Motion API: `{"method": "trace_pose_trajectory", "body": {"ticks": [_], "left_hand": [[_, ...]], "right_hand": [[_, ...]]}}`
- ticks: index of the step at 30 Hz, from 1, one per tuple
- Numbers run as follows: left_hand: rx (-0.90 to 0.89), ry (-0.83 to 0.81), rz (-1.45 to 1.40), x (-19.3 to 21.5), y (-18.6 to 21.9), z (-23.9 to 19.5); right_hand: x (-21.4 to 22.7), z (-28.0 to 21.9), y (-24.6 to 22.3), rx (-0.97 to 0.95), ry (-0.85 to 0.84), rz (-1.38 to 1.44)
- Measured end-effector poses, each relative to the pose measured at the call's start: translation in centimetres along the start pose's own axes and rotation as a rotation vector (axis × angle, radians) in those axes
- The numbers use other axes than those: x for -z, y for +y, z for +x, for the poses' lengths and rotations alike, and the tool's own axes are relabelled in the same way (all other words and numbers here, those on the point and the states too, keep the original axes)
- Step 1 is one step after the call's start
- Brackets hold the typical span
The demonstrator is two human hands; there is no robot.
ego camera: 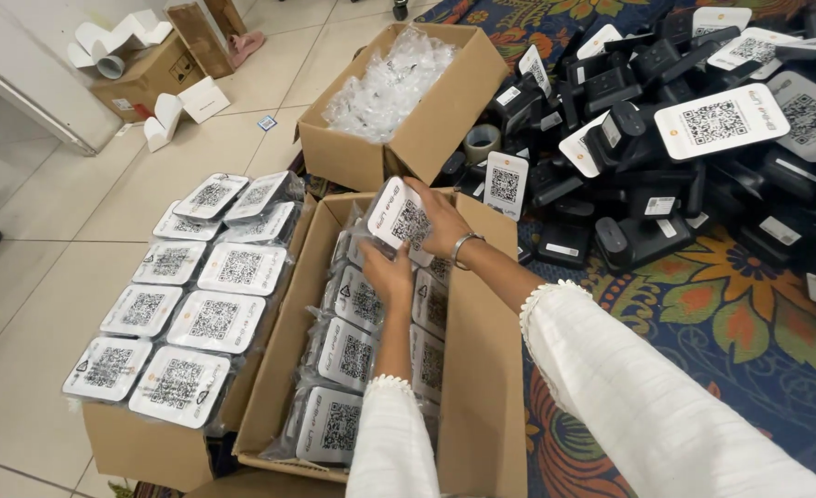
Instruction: The person packages QR code scanners into plastic bags and places them into boxes.
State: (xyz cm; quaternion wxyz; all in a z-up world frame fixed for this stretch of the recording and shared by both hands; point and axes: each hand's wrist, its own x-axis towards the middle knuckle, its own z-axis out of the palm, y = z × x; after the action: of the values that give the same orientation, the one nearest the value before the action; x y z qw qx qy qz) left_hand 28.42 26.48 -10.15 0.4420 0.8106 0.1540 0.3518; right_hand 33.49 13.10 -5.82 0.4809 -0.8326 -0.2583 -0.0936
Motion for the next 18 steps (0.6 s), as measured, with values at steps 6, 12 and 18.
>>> {"method": "trace_pose_trajectory", "body": {"ticks": [6, 12, 18], "left_hand": [[-0.038, -0.177, 0.314, -4.6, -6.3, -2.2], [0.032, -0.376, 0.411, -4.5, -6.1, -2.6], [0.064, -0.472, 0.685, -3.4, -1.7, -2.7]], "right_hand": [[-1.2, 0.3, 3.4, -0.210, -0.185, -0.114], [-4.0, 0.8, 3.9, -0.256, -0.388, -0.450], [-6.5, -0.2, 5.5, -0.141, -0.305, -0.688]]}}
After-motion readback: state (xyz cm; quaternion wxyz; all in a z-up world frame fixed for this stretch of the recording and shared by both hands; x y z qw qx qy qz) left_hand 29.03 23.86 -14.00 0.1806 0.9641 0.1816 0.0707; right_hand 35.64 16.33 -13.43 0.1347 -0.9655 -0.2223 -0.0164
